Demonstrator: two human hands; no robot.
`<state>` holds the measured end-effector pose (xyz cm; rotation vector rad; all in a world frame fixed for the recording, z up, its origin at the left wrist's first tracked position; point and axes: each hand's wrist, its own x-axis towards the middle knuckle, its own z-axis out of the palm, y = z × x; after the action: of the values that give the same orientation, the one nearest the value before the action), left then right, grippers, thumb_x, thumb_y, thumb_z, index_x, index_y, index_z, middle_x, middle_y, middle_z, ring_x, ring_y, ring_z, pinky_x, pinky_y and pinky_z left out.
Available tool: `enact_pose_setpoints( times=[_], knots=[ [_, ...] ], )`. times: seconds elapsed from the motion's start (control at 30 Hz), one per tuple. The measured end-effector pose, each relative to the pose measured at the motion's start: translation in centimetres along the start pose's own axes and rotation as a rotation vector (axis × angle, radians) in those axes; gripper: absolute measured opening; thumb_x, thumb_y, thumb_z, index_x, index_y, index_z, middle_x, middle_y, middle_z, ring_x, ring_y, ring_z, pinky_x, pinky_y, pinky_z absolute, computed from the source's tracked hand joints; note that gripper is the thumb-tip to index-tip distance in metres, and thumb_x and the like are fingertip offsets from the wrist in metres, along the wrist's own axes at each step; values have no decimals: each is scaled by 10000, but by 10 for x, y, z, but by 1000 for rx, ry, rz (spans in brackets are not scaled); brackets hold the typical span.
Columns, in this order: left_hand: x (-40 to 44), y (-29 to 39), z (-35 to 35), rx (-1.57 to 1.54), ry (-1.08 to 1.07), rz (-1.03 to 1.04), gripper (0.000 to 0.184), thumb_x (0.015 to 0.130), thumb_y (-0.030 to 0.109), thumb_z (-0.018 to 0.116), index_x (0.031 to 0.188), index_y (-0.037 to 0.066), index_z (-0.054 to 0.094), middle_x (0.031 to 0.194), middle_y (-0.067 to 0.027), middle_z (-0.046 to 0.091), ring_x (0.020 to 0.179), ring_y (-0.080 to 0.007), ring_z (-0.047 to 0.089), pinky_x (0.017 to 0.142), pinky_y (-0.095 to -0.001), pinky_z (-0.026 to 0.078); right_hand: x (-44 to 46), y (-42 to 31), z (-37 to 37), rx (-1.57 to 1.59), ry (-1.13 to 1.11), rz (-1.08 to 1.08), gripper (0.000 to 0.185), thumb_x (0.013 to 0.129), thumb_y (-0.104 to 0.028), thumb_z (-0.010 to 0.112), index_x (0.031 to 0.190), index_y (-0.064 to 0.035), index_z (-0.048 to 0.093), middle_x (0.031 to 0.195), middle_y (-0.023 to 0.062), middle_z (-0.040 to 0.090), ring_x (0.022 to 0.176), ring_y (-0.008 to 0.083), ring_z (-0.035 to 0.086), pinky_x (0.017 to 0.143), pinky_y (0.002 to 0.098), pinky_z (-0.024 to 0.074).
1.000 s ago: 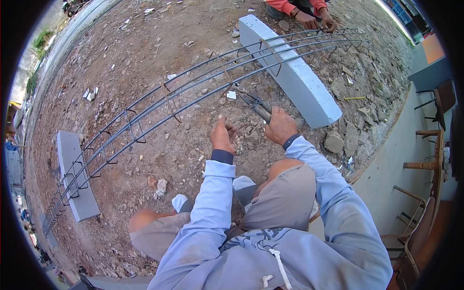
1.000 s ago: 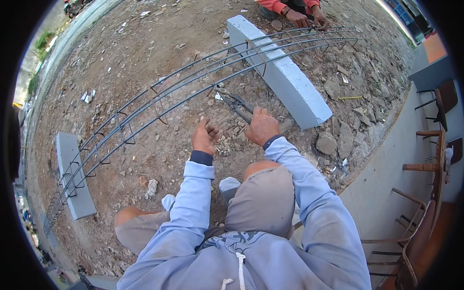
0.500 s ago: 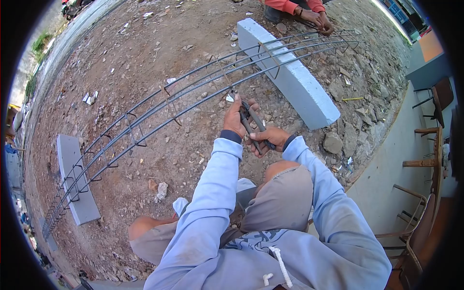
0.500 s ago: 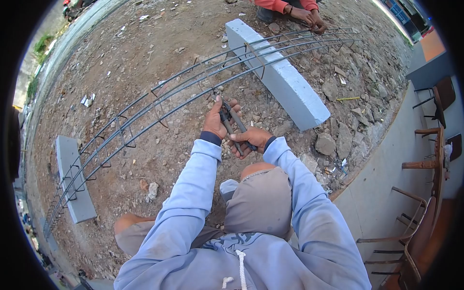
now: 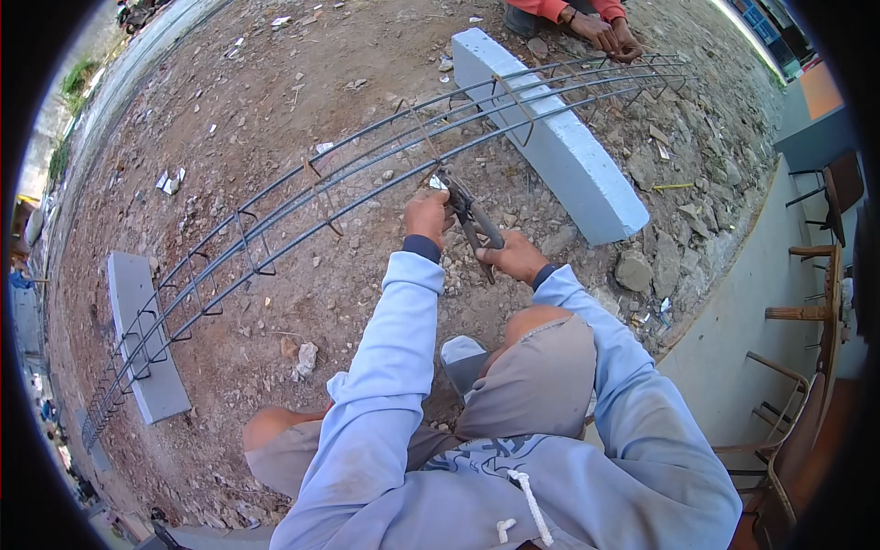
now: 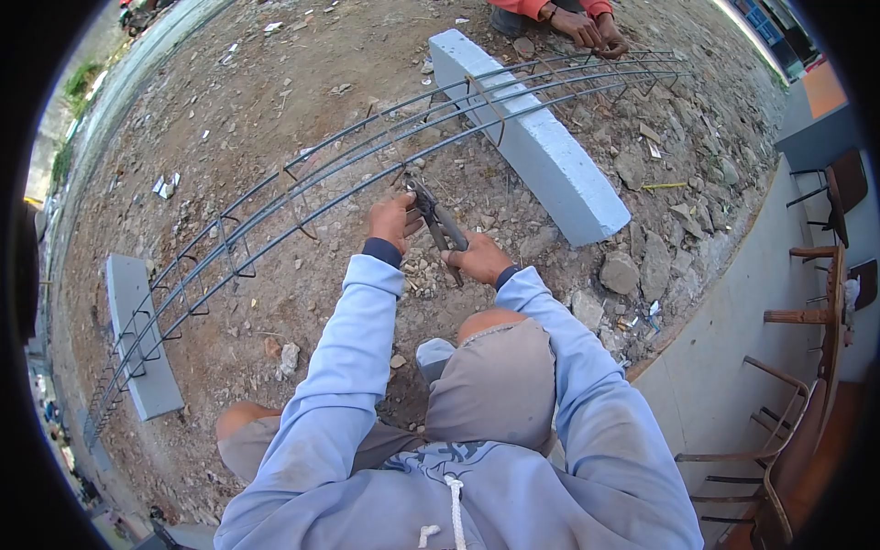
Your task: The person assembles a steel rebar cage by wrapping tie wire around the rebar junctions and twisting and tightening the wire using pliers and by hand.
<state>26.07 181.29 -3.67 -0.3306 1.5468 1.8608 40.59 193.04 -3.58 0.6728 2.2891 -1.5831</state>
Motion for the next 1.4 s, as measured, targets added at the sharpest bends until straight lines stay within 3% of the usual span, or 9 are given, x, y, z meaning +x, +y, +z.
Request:
enact_pose_setpoints(
  times=[0.23, 0.43, 0.57, 0.67, 0.77, 1.0, 1.1, 1.27, 1.4],
  knots=[
    [-6, -19, -39, 53, 75, -30, 163, 892, 130, 557, 1026, 40, 535, 862, -70, 637, 754, -190, 645, 633, -332, 532, -10, 8, 1, 467, -204, 92, 585, 843, -174, 623, 1387, -147, 409, 968, 94, 635, 830, 191, 621, 731, 326, 485],
    [14, -57, -145, 122, 333, -13, 205, 881, 156, 581, 1039, 28, 558, 808, -60, 634, 664, -137, 608, 503, -259, 465, -15, 43, -6, 566, 62, 265, 525, 870, -167, 592, 1361, -83, 428, 932, 80, 629, 804, 178, 618, 721, 335, 497],
    [7, -53, -166, 69, 413, 29, 335, 869, 161, 600, 1163, 11, 541, 823, -68, 638, 660, -117, 601, 462, -233, 435, -11, 93, -5, 201, 351, 399, 539, 832, -207, 618, 1320, -48, 453, 943, 150, 628, 836, 265, 617, 776, 396, 479],
    [1, -47, -157, 410, 412, 274, 454, 858, 203, 611, 1245, -8, 501, 1008, -118, 644, 853, -209, 620, 704, -313, 490, -14, 122, 7, -307, 545, 449, 589, 758, -224, 673, 1274, -24, 472, 1090, 230, 564, 1003, 379, 546, 918, 486, 409],
    [18, -74, -165, 768, 457, 405, 475, 847, 233, 622, 1244, -9, 521, 1104, -146, 634, 956, -262, 620, 836, -332, 478, -19, 92, 25, -713, 752, 148, 576, 758, -215, 654, 1270, -33, 465, 1211, 230, 483, 1167, 372, 450, 975, 476, 363],
    [-34, -103, -138, 838, 286, 184, 342, 847, 259, 621, 1088, 17, 642, 983, -139, 677, 901, -238, 639, 792, -327, 486, 66, 32, 57, -1067, 304, -563, 537, 819, -134, 528, 1340, -66, 416, 1322, 173, 433, 1290, 334, 343, 1059, 478, 275],
    [-51, -127, -135, 621, 24, -52, 402, 892, 356, 573, 1042, -10, 649, 963, -124, 680, 843, -212, 641, 744, -339, 495, 96, 21, 72, -1210, 111, -535, 504, 842, -147, 486, 1337, -74, 429, 1358, 172, 414, 1320, 316, 310, 1081, 476, 249],
    [-82, -111, -111, 223, 1, -342, 513, 934, 440, 470, 1152, -12, 579, 1042, -124, 656, 905, -218, 628, 790, -352, 480, 92, 24, 65, -1030, 25, -498, 157, 782, -125, 525, 832, -71, 664, 865, 126, 672, 959, 286, 609, 893, 427, 431],
    [-79, -100, -103, -54, 17, -370, 520, 947, 407, 433, 1273, 4, 473, 1151, -136, 607, 1020, -221, 592, 864, -357, 452, 43, -2, 66, -921, 91, -619, 118, 758, -127, 543, 808, -70, 634, 807, 126, 662, 831, 284, 638, 791, 410, 477]
  ],
)
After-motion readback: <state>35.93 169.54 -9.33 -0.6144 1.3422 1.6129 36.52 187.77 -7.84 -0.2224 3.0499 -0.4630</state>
